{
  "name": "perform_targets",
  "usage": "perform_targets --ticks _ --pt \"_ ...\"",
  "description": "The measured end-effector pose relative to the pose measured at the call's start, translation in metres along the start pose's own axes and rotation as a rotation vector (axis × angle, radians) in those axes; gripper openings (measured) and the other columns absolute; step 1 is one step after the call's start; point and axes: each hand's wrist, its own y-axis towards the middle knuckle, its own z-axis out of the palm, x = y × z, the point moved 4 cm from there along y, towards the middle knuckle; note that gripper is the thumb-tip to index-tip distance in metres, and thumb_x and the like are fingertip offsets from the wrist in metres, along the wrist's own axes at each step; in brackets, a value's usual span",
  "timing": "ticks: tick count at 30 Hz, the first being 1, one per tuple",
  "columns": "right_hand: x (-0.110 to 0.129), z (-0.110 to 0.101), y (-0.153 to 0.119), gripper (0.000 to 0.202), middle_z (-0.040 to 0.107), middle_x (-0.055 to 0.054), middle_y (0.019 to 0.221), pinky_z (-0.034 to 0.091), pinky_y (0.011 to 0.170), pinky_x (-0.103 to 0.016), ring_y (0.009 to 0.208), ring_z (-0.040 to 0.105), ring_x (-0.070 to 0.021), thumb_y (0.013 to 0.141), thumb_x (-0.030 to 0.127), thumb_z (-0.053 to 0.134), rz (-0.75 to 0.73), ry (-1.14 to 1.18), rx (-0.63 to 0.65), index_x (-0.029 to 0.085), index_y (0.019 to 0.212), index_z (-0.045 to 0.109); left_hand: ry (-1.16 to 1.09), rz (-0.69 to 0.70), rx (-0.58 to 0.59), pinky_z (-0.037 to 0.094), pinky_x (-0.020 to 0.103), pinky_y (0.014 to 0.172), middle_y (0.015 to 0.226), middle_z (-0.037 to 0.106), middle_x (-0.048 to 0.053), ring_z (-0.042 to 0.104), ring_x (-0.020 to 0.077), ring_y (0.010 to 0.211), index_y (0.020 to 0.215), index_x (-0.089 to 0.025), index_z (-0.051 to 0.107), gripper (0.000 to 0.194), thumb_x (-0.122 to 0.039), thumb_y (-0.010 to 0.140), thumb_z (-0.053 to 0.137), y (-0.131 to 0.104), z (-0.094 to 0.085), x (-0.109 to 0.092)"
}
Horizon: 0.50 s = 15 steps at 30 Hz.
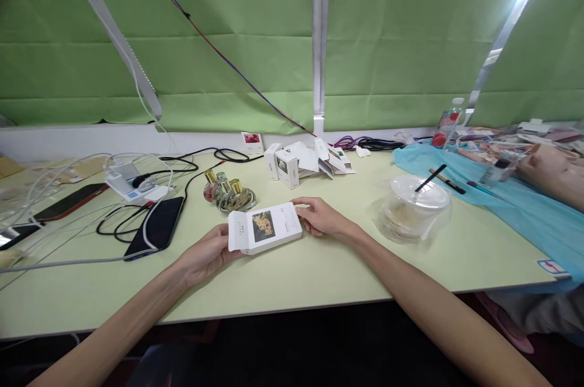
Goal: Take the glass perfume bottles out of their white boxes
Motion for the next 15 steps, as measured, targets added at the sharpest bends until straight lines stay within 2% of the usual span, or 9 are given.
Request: perform_targets --ticks 4,8,10,12,15 --pt "-0.0005 0.0053 0.0006 0.047 0.042 0.009 0.054 0.026 0.038 -0.019 0.042 0.031 -0.0077 0.096 0.038 0.052 -0.046 -0.073 0.016 0.019 0.138 0.052 0.053 -0.020 -0.003 0.065 0.034 0.081 0.114 0.074 0.020 0.073 0.0296 0.103 0.098 -0.006 0.074 0.025 0.003 0.077 0.063 0.0011 -0.0017 0.0013" --pt "-0.0005 0.0070 0.0021 0.040 0.060 0.002 0.072 0.034 0.048 -0.019 0.055 0.044 -0.0087 0.090 0.020 0.052 -0.162 -0.188 -0.046 0.017 0.130 0.057 0.051 -0.017 0.019 0.064 0.033 0.083 0.114 0.074 0.018 0.072 0.0300 0.107 0.094 -0.008 0.074 0.025 0.003 0.073 0.065 0.0027 -0.0021 0.0025" --pt "-0.0021 0.0069 0.0033 0.040 0.063 0.000 0.075 0.036 0.048 -0.020 0.055 0.047 -0.0088 0.089 0.017 0.049 -0.167 -0.185 -0.046 0.016 0.128 0.058 0.054 -0.011 0.035 0.064 0.032 0.083 0.114 0.074 0.018 0.071 0.0304 0.108 0.094 -0.008 0.074 0.025 0.002 0.072 0.067 0.0031 -0.0024 0.0034" --pt "-0.0054 0.0070 0.0046 0.040 0.057 0.003 0.065 0.032 0.042 -0.020 0.046 0.041 -0.0086 0.093 0.025 0.045 -0.119 -0.121 -0.009 0.017 0.130 0.057 0.055 -0.002 0.029 0.065 0.033 0.082 0.117 0.073 0.018 0.071 0.0309 0.108 0.094 -0.009 0.074 0.025 0.001 0.072 0.068 0.0029 -0.0036 0.0040" --pt "-0.0085 0.0070 0.0057 0.043 0.047 0.006 0.058 0.025 0.034 -0.020 0.039 0.032 -0.0080 0.097 0.045 0.043 -0.090 -0.038 0.028 0.018 0.127 0.060 0.037 0.002 -0.027 0.065 0.034 0.080 0.119 0.072 0.018 0.071 0.0309 0.108 0.092 -0.010 0.072 0.024 0.002 0.071 0.069 0.0018 -0.0060 0.0044"
